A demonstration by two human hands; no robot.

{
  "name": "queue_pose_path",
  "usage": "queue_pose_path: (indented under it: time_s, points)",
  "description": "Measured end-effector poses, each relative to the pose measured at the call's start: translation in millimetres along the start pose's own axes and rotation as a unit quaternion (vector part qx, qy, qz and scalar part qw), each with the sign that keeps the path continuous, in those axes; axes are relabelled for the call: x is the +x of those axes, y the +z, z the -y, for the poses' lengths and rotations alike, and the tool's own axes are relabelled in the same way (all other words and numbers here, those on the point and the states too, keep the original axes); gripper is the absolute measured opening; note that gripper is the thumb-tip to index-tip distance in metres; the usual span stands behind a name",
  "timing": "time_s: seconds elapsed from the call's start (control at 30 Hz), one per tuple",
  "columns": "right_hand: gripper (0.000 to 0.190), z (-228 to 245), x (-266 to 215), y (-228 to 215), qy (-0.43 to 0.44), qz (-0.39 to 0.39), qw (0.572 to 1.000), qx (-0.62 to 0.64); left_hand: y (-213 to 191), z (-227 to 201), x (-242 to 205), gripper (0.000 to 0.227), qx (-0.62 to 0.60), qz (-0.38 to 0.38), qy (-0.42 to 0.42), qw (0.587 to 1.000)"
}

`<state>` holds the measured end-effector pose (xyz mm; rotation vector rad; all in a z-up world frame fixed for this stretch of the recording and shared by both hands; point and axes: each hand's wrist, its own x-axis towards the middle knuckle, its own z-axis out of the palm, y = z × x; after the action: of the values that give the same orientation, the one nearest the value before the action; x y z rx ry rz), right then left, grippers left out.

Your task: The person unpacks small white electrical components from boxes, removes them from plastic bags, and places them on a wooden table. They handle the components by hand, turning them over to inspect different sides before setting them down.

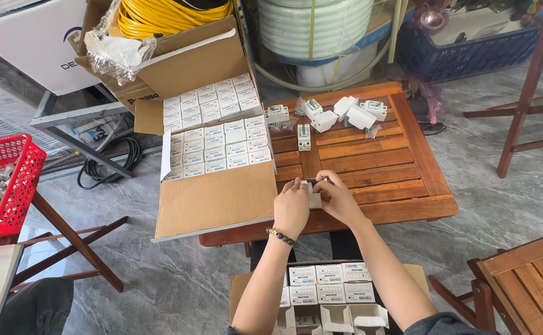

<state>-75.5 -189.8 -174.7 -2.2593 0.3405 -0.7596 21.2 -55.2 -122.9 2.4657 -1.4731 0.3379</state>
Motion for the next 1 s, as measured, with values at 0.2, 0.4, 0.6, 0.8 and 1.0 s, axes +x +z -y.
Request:
queue_pose_path:
  time_s: [0.2, 0.4, 0.6, 0.8, 1.0]
  points:
    - [0.036, -11, -1, 5, -0.003, 0.009, 1.000, -0.002, -12, -7, 0, 0.025, 0.007, 0.038, -0.012, 0.999]
    - [0.034, -1, 5, -9, -0.023, 0.023, 0.999, -0.031, -13, 0, 2, 0.025, -0.048, 0.070, -0.005, 0.996]
    - [0.032, -34, 9, -30, 0.017, 0.076, 0.996, -0.040, -18, -15, 1, 0.039, -0.123, 0.073, 0.017, 0.989]
    - [0.036, 25, 31, -103, 0.086, 0.142, 0.985, 0.050, -16, -29, 0, 0.047, -0.084, 0.093, 0.025, 0.992]
    - [0.034, -96, 74, -99, 0.166, 0.023, 0.986, -0.013, -14, -34, 5, 0.045, -0.048, 0.085, 0.029, 0.995]
